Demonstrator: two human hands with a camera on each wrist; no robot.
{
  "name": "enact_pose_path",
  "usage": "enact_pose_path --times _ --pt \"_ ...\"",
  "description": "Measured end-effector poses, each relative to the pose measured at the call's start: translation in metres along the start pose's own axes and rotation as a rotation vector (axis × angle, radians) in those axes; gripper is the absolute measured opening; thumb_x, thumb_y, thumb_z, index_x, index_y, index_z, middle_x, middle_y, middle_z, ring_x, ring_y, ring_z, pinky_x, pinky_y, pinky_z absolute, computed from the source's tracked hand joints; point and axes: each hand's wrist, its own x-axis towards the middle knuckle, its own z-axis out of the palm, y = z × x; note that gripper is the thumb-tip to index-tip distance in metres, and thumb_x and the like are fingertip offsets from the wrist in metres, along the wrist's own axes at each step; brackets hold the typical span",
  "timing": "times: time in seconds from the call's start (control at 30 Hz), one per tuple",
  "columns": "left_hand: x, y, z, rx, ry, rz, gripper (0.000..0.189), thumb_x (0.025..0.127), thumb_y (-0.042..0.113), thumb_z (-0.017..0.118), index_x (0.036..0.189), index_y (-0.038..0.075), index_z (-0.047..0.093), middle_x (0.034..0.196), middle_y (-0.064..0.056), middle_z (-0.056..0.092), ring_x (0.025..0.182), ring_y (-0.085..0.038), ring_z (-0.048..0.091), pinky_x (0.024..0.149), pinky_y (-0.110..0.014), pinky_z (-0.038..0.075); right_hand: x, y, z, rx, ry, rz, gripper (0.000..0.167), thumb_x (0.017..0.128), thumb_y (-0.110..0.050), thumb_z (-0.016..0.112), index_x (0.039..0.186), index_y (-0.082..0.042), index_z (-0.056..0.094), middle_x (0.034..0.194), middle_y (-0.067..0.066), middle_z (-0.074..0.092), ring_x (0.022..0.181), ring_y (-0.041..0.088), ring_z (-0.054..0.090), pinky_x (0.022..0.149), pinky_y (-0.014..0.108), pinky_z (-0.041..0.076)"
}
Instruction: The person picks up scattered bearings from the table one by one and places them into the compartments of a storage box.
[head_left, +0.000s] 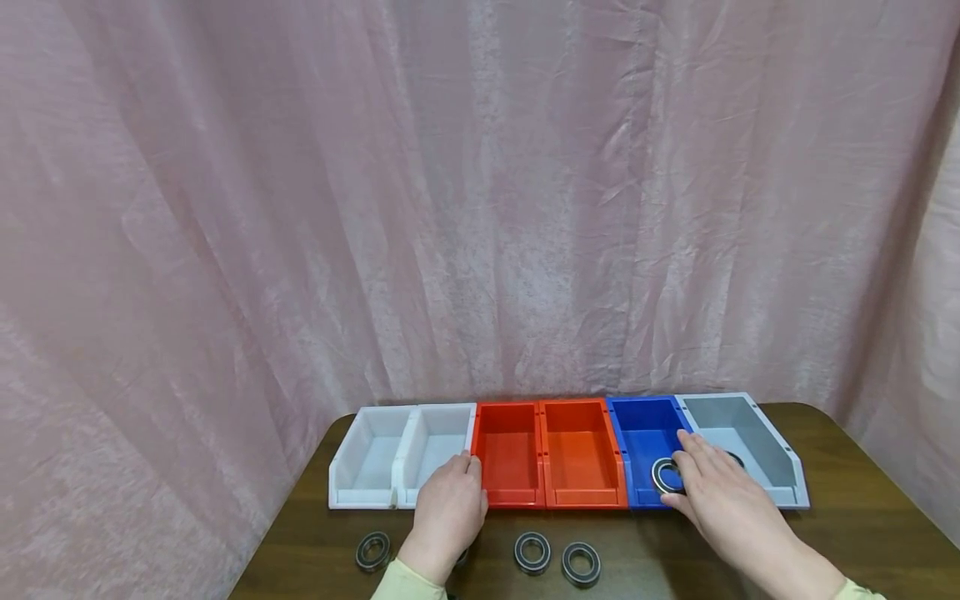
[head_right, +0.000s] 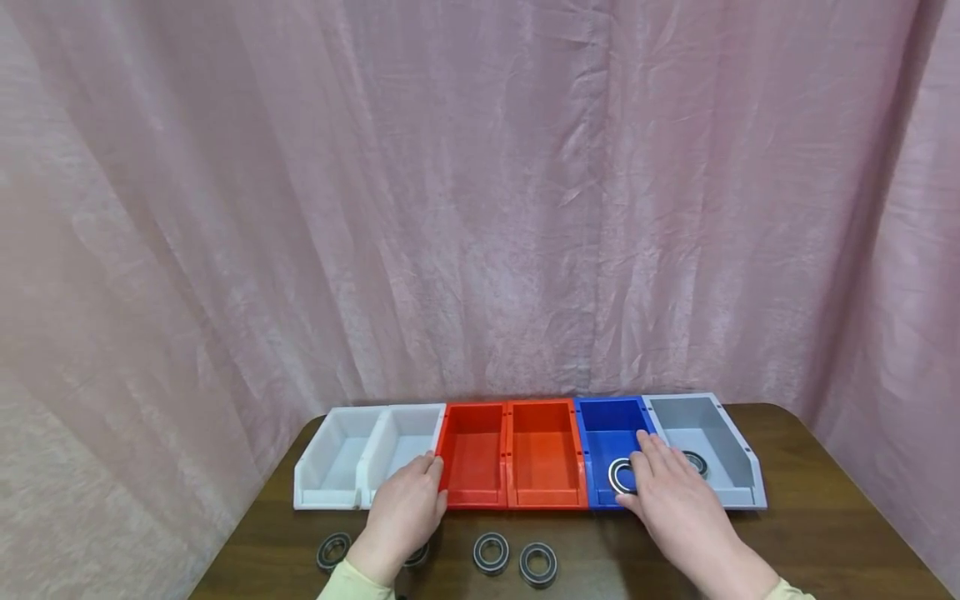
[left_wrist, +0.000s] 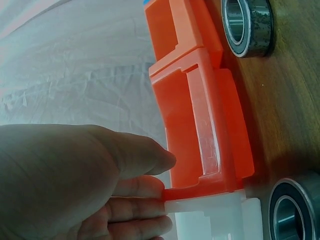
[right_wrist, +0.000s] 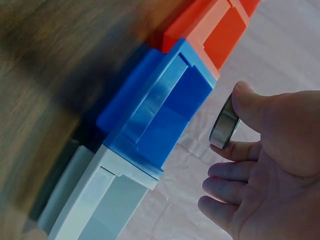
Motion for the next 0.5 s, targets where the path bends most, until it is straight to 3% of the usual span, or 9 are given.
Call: enact_pose_path --times 0.27,0.5 --pt "0.000 0.001 0.000 0.000 -0.020 -0.010 0.041 0.085 0.017 0.091 0.117 -0.005 0.078 0.113 -0.017 0.076 0.092 -0.030 0.073 0.085 -0.041 0.066 0.010 0.007 0.006 0.011 0.004 -0.002 0.058 0.092 -0.033 0.091 0.123 0.010 0.068 0.145 0.038 0.061 0.136 0.055 0.059 0.111 0.069 0.050" --pt "-0.001 -0.001 0.003 0.009 0.011 0.006 0.040 0.084 0.017 0.091 0.115 -0.004 0.078 0.112 -0.017 0.076 0.092 -0.030 0.073 0.085 -0.040 0.065 0.018 0.012 0.011 0.014 0.036 -0.011 0.056 0.091 -0.031 0.091 0.120 0.011 0.067 0.141 0.039 0.062 0.134 0.056 0.060 0.110 0.068 0.050"
